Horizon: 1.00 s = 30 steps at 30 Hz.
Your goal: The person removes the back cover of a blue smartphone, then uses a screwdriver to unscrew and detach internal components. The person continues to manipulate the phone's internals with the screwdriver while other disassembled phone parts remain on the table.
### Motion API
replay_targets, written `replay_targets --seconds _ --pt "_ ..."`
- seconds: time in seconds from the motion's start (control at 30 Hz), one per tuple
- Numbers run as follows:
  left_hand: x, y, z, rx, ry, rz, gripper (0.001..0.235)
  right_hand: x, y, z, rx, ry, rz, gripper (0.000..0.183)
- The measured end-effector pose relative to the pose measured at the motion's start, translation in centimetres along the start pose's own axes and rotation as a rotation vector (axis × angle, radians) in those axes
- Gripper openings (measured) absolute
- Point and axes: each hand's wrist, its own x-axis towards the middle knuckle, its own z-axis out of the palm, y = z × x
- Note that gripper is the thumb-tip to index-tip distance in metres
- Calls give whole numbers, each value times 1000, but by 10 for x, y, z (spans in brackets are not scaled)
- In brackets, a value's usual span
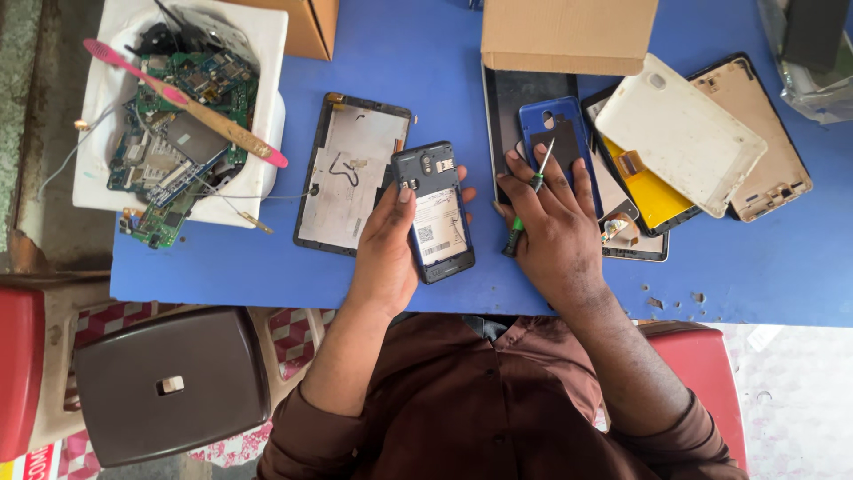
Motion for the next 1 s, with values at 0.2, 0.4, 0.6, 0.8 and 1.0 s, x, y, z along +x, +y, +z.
replay_targets --seconds 0.2,0.4,0.6,0.8,1.0 --pt "-1 4 -5 12 89 -109 55 -1 8 -1 3 -1 9 27" --pt "2 4 -5 -3 66 -67 50 -2 19 -5 17 7 10 26" --pt "3 5 -7 86 -12 -68 52 -5 32 -11 34 -4 23 27" --pt "3 7 -4 67 -6 -113 52 -10 45 -13 -14 41 -37 25" --pt "10 5 2 -75 -19 -52 59 -27 17 -14 655 150 -78 44"
